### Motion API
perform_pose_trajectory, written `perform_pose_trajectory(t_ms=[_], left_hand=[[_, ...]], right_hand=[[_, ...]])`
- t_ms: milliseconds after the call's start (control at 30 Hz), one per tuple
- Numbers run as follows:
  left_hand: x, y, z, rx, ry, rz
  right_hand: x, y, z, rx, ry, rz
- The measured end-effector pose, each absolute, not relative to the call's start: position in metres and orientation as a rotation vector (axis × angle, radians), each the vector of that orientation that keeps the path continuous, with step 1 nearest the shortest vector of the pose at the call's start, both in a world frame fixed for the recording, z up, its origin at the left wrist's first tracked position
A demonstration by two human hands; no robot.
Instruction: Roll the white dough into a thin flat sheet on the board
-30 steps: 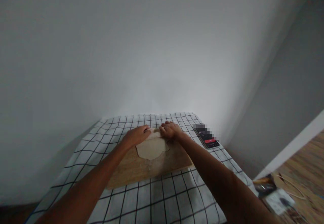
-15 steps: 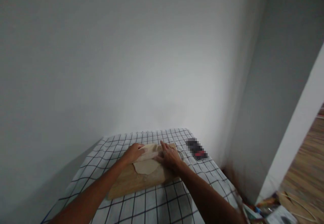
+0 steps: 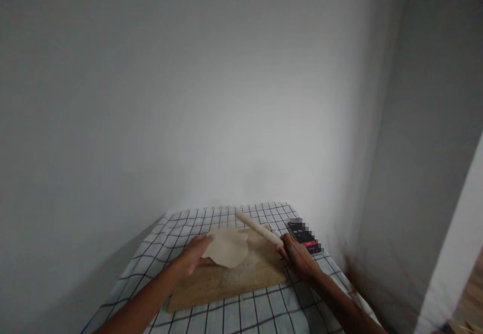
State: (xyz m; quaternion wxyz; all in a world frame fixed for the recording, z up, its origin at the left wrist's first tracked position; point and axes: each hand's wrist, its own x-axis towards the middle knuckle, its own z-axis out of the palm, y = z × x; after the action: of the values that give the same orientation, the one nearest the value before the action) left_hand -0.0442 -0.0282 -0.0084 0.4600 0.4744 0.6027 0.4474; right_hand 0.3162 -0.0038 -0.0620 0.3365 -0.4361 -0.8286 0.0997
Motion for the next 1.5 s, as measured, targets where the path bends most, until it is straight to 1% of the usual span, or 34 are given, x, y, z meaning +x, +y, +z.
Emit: perform_pose_trajectory(t_ms=[100,233,300,367,400,433,500,567,633,700,767,833,900,1100,1200,1333,1500], left_hand=[[-0.04,-0.04,-0.021,1.101,1.408,0.871],[-0.026,-0.045,-0.032,1.175,1.375,0.731],[-0.022,-0.042,-0.026,1.285,1.501,0.548],[-0.025,-0.038,-0.007,1.478,1.729,0.305],[-0.03,-0.036,0.006,1.619,1.869,0.302],[-0.036,-0.035,0.019,1.759,1.998,0.371],[-0.048,-0.035,0.042,2.0,2.229,0.618],[-0.054,-0.038,0.048,2.132,2.278,0.81],[-0.052,-0.043,0.033,2.309,2.087,0.869],[-0.045,-0.047,0.002,2.541,1.838,0.767],[-0.037,-0.047,-0.029,2.73,1.815,0.682],[-0.033,-0.042,-0.047,2.837,1.838,0.636],[-0.031,-0.031,-0.048,2.852,1.879,0.61],[-0.026,0.016,-0.019,2.644,1.843,0.485],[-0.023,0.037,-0.012,2.529,1.859,0.48],[-0.022,0.056,-0.008,2.443,1.898,0.53],[-0.025,0.067,-0.011,2.393,1.966,0.468]], right_hand=[[0.319,0.006,-0.069,-1.161,-1.934,0.43],[0.295,0.014,-0.061,-1.14,-1.868,0.543],[0.28,0.014,-0.052,-1.149,-1.945,0.55],[0.265,0.011,-0.043,-1.227,-2.08,0.481],[0.26,0.008,-0.039,-1.287,-2.151,0.414],[0.255,0.005,-0.035,-1.336,-2.219,0.341],[0.246,-0.004,-0.031,-1.364,-2.337,0.212],[0.24,-0.015,-0.029,-1.326,-2.42,0.14],[0.234,-0.026,-0.031,-1.258,-2.461,0.108],[0.23,-0.034,-0.032,-1.185,-2.461,0.056],[0.226,-0.036,-0.033,-1.136,-2.427,-0.021],[0.224,-0.032,-0.032,-1.139,-2.394,-0.063],[0.221,-0.022,-0.031,-1.171,-2.392,-0.043],[0.209,0.016,-0.03,-1.35,-2.369,0.024],[0.204,0.033,-0.027,-1.436,-2.367,0.052],[0.201,0.055,-0.023,-1.518,-2.371,0.111],[0.199,0.076,-0.023,-1.57,-2.357,0.131]])
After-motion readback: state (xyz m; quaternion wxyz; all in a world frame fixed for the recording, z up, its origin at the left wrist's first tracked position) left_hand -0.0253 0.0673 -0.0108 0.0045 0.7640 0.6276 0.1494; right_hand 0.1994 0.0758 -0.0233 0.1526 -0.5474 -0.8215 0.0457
